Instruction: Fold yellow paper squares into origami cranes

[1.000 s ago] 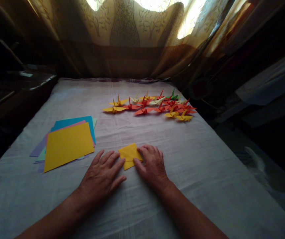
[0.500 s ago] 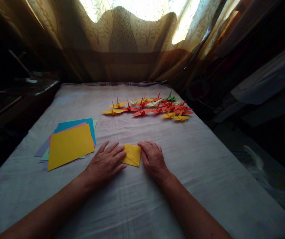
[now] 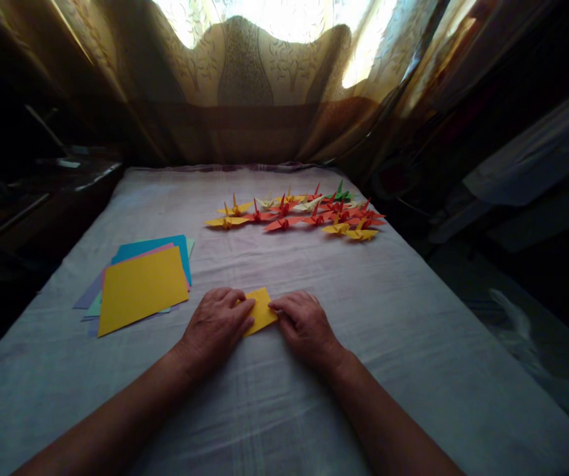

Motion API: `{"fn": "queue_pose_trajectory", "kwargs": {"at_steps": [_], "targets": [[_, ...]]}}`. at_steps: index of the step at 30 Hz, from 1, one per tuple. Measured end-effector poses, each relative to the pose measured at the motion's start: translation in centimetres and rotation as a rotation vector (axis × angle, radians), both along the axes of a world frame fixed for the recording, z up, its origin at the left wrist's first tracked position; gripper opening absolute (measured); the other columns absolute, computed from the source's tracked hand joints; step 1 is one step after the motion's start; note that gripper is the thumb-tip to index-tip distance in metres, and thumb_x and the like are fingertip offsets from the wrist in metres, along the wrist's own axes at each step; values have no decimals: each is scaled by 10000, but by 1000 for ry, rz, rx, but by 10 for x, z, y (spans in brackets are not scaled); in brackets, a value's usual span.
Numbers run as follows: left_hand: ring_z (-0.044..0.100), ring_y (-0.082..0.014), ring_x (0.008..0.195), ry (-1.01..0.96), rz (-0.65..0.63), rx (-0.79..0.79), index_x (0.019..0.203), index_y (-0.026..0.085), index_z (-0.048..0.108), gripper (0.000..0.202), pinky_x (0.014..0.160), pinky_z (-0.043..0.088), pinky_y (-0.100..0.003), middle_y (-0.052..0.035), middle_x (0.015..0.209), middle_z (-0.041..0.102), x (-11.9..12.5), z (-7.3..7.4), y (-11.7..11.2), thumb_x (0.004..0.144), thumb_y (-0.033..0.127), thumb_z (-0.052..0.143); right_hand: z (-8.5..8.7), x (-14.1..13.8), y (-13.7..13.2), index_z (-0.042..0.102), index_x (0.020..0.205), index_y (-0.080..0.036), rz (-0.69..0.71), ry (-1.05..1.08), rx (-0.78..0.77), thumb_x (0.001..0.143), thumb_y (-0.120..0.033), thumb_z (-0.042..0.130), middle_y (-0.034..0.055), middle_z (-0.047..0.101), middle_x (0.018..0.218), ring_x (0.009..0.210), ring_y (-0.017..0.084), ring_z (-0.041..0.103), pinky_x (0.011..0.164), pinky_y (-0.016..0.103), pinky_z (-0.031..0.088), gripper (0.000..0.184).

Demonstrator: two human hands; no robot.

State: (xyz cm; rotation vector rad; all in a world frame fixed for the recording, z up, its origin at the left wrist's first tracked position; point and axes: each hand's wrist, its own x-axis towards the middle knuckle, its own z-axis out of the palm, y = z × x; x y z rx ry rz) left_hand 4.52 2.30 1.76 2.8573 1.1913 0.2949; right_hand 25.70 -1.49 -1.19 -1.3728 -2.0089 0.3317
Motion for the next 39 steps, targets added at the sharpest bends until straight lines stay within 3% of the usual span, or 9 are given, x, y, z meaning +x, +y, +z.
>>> {"fn": "queue_pose_trajectory", "kwargs": {"at_steps": [3,9,17,22,32,39], "targets": [[605,-253,952,-65,-35,20,1066,200,670,186,873,473,-417,-71,1026,695,-5,-6,0,903,218,582,-1,2,1,706,987,-242,39,-40,17,821,-79,628,32,715,936,897,207,606,823,344,427,245],[614,-217,873,-152,-98,53,879,198,676,193,824,464,-378,-49,938,713,-9,-11,-2,963,221,504,5,7,2,734,983,-267,95,-165,19,854,-193,688,35,706,984,927,203,594,841,352,426,155],[649,-216,955,-223,-122,45,965,215,689,230,870,470,-377,-38,1013,739,-23,-13,-17,1002,266,467,13,3,11,732,890,-254,112,-213,-24,888,-243,658,43,692,1076,1009,211,576,900,371,421,74],[660,-200,902,-258,-110,19,950,211,697,254,854,488,-366,-41,974,740,-25,-15,-20,1004,268,456,12,-4,20,696,842,-206,76,-185,-65,855,-234,695,48,703,1029,992,222,590,880,372,423,31],[659,-213,884,-265,-83,23,957,192,687,230,847,496,-379,-55,943,737,-23,-12,-22,981,254,467,11,-12,22,659,770,-217,-37,-154,-83,837,-248,708,32,692,940,939,201,586,849,342,396,89],[638,-210,895,-220,-132,82,1122,239,683,264,840,487,-380,-42,987,723,-23,-15,-22,984,210,459,7,-15,20,628,748,-221,-64,-134,-73,855,-246,670,32,681,917,930,206,576,848,348,383,118]]}}
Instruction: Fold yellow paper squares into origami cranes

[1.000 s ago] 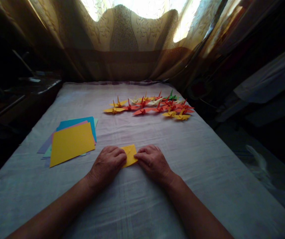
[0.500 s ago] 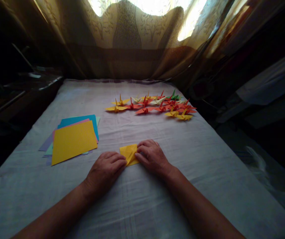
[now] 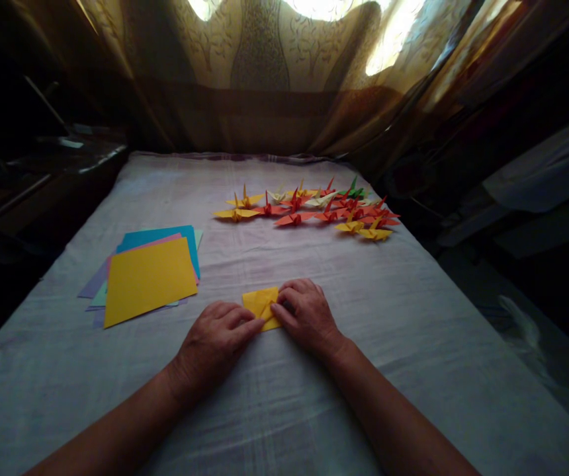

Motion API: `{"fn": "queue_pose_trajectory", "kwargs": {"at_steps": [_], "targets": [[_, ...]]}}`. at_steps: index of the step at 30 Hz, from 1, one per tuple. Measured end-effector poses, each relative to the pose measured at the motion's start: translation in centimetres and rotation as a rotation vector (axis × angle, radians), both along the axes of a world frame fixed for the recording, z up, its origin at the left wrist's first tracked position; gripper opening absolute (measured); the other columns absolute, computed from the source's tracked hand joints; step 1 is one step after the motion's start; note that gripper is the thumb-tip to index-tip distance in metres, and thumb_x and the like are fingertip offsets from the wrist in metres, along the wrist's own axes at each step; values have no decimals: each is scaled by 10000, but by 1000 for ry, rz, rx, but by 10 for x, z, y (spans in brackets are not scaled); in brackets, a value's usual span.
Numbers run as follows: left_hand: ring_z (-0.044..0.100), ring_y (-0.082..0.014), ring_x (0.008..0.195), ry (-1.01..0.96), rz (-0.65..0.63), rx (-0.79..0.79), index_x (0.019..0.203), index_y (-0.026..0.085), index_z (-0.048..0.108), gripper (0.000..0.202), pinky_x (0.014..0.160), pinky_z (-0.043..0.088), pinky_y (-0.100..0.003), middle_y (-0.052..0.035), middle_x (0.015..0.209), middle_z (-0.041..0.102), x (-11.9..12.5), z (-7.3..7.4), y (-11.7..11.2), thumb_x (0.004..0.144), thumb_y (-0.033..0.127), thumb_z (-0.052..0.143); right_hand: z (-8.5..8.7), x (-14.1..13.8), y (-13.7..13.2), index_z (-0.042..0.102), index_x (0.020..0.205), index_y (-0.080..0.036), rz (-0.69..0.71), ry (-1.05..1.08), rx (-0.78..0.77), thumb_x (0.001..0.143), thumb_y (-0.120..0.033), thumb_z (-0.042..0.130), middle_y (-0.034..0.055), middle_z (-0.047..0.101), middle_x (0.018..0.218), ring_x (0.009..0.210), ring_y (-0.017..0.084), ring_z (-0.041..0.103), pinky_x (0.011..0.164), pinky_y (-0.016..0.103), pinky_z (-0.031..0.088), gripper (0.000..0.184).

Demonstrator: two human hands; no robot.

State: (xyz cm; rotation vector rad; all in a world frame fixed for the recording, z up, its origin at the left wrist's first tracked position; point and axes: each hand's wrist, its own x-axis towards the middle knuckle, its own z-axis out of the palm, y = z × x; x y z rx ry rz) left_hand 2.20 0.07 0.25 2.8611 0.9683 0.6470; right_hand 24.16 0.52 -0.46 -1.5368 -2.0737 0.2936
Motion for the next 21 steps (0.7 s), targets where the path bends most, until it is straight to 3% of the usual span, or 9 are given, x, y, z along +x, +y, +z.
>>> {"fn": "queue_pose_trajectory", "kwargs": {"at_steps": [11,17,21], "targets": [[618,-218,926,49,-15,40,1040,226,687,194,900,467,-401,-47,977,707,3,4,-1,963,198,511,0,-4,-1,602,746,-223,-32,-26,0,849,-234,665,38,672,917,940,213,574,844,349,380,122],[572,-260,1217,57,-13,-30,1105,204,666,233,1101,365,-468,-78,1246,682,3,-4,-4,975,276,486,-3,-4,-2,598,790,-225,-46,-42,-1,853,-227,652,35,655,900,927,216,562,832,347,376,83],[548,-266,1274,112,-38,-99,1191,180,623,294,1162,294,-486,-91,1311,655,1,-6,-5,975,332,494,-4,-4,-2,611,844,-231,-52,-30,-1,847,-218,659,31,654,908,933,223,554,834,353,368,50]]}}
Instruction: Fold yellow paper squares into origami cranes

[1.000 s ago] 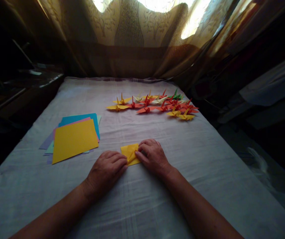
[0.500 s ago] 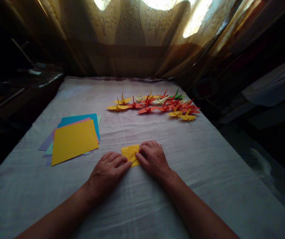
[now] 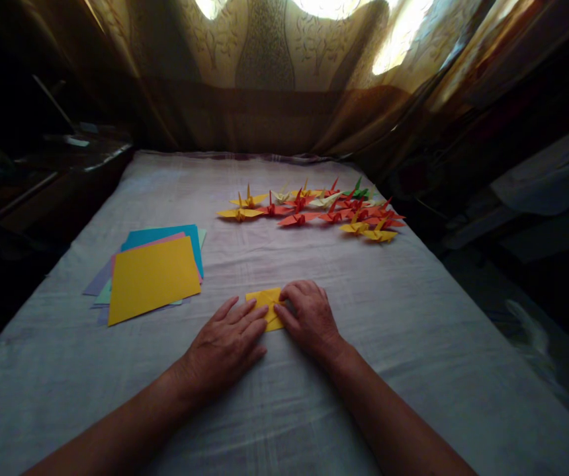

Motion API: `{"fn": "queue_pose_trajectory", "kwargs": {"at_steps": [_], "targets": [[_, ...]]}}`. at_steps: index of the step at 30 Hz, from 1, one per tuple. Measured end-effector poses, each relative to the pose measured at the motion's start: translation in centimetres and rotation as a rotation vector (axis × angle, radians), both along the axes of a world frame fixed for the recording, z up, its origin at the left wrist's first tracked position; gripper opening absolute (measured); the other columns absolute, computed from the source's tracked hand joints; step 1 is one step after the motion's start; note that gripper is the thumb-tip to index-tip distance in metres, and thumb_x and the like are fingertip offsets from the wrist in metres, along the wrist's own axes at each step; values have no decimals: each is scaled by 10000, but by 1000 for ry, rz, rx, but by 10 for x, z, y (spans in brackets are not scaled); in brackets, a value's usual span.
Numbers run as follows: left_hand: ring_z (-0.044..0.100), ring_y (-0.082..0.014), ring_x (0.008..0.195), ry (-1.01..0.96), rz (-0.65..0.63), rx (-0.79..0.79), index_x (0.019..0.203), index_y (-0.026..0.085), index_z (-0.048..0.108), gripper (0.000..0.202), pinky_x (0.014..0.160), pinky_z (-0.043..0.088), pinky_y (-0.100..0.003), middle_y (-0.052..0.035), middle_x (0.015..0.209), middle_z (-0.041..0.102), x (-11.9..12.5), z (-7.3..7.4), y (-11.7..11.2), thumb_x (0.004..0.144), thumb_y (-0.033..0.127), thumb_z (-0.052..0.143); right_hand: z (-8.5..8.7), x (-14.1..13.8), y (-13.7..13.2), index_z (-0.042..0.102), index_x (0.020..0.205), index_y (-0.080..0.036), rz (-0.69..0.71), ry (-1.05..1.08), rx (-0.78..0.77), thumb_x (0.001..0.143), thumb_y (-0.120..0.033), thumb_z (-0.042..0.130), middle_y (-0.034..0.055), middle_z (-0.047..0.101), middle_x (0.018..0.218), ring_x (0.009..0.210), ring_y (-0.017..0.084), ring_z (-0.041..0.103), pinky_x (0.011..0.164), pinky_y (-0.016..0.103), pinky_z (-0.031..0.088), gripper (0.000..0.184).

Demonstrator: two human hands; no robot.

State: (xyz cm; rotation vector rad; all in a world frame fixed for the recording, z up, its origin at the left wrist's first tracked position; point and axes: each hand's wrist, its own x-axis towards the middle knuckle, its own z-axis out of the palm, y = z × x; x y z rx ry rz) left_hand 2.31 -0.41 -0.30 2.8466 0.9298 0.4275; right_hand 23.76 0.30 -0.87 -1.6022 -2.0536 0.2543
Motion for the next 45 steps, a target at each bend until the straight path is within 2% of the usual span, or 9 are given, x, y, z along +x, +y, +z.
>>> {"fn": "queue_pose_trajectory", "kwargs": {"at_steps": [7,14,18,23,31,37,41,45], "targets": [[508,-273,1327,49,-22,-9,1274,189,588,397,1190,224,-492,-83,1395,598,-4,2,-2,971,430,501,1,-3,0,618,798,-226,-20,-11,-25,854,-213,666,32,655,921,941,223,556,841,358,361,75],[484,-261,1349,59,-33,17,1307,189,581,455,1206,174,-461,-88,1434,561,-5,2,-2,982,482,456,3,-10,4,602,747,-218,-95,-124,-43,853,-344,698,42,620,843,872,234,532,779,355,350,191],[474,-248,1357,91,-76,-10,1372,208,541,506,1219,86,-446,-61,1413,585,-14,2,0,986,517,433,3,-12,4,607,742,-219,-110,-103,-41,857,-327,689,38,624,844,880,225,521,783,344,333,178],[464,-235,1365,131,-142,-27,1408,232,514,526,1218,-16,-418,-24,1424,575,-26,9,5,1007,538,366,4,-13,3,610,735,-214,-133,-79,-54,847,-310,695,27,630,850,886,216,521,789,336,318,171],[485,-232,1343,86,-166,35,1369,249,550,465,1225,41,-433,-16,1364,629,-34,7,7,1016,493,371,2,-12,4,601,715,-216,-136,-65,-30,841,-318,696,24,622,827,870,214,520,770,330,315,187],[546,-228,1276,19,-171,108,1243,225,633,400,1228,79,-431,-4,1250,698,-35,9,3,1027,434,369,3,-13,4,599,709,-219,-142,-49,-21,836,-313,700,24,622,824,863,214,521,765,332,318,188],[584,-216,1228,-33,-136,113,1130,223,680,385,1219,164,-437,-17,1183,729,-26,11,8,1031,414,361,2,-14,4,599,713,-217,-142,-52,-18,829,-319,709,26,624,828,861,217,526,770,335,322,190],[577,-238,1245,-8,-145,105,1239,202,644,420,1202,217,-455,-53,1265,692,-14,6,16,1017,449,387,-1,-13,3,602,733,-220,-150,-74,-7,825,-342,717,31,622,840,870,224,522,784,342,332,191]]}}
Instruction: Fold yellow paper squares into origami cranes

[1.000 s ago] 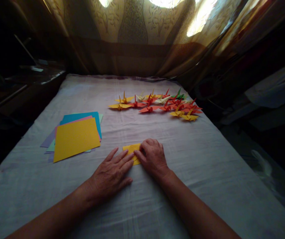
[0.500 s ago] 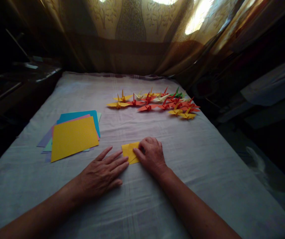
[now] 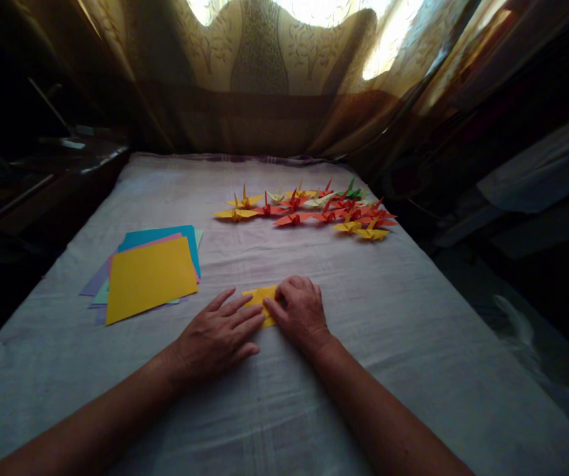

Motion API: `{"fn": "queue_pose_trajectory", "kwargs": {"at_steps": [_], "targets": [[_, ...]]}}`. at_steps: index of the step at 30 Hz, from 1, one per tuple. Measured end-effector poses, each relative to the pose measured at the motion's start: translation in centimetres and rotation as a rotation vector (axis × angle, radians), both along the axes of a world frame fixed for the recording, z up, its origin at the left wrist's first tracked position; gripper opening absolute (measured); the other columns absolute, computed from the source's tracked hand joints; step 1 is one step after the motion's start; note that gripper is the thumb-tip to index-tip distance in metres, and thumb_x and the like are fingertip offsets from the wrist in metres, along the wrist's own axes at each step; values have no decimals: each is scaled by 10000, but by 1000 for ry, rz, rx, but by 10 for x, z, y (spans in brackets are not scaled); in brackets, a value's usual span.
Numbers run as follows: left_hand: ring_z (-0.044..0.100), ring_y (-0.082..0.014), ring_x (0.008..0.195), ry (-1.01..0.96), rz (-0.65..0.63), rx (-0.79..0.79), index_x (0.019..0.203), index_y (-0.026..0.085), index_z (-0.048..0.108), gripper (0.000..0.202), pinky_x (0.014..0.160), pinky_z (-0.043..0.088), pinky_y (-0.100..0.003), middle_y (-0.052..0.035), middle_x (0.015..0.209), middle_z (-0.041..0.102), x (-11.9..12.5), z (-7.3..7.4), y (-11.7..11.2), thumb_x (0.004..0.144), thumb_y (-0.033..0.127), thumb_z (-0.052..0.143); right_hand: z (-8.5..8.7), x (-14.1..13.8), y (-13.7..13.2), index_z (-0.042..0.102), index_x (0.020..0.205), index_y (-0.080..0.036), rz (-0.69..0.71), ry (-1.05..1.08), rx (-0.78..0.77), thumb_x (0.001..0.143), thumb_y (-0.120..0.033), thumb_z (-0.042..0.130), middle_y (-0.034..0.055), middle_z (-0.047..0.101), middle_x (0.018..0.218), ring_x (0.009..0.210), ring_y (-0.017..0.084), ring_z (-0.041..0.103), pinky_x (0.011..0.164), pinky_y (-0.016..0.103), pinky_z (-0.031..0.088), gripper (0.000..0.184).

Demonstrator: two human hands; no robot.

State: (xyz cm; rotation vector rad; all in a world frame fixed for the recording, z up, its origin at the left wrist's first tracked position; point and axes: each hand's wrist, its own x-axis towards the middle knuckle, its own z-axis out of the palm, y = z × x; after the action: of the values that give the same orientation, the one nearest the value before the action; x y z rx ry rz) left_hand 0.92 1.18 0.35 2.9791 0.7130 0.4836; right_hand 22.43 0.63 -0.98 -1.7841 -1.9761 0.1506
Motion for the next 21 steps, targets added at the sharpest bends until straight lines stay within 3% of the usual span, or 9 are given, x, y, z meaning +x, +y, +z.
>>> {"fn": "queue_pose_trajectory", "kwargs": {"at_steps": [5,14,17,21], "targets": [[561,-258,1271,26,32,-44,1297,219,617,422,1197,212,-470,-36,1301,673,2,-8,1,1007,451,416,0,5,-1,630,824,-227,-32,21,3,826,-336,722,48,647,946,937,241,530,815,354,349,143],[568,-251,1265,2,61,-79,1295,232,619,411,1197,210,-466,-35,1308,669,2,-12,-1,1006,444,419,-3,22,3,666,908,-234,58,31,4,878,-274,651,52,683,990,978,233,575,863,362,411,53],[569,-253,1263,5,56,-76,1293,227,619,406,1195,213,-469,-39,1305,671,3,-11,-1,1002,437,430,-5,23,1,657,1135,-230,114,1,87,936,-243,542,79,675,1187,1122,233,563,960,383,398,230],[565,-250,1264,5,56,-63,1301,231,611,399,1184,232,-467,-43,1311,666,4,-9,-1,999,431,443,-2,18,-7,554,1359,-255,367,-148,50,980,-325,490,71,484,1490,1420,275,332,1142,498,242,390]]}}
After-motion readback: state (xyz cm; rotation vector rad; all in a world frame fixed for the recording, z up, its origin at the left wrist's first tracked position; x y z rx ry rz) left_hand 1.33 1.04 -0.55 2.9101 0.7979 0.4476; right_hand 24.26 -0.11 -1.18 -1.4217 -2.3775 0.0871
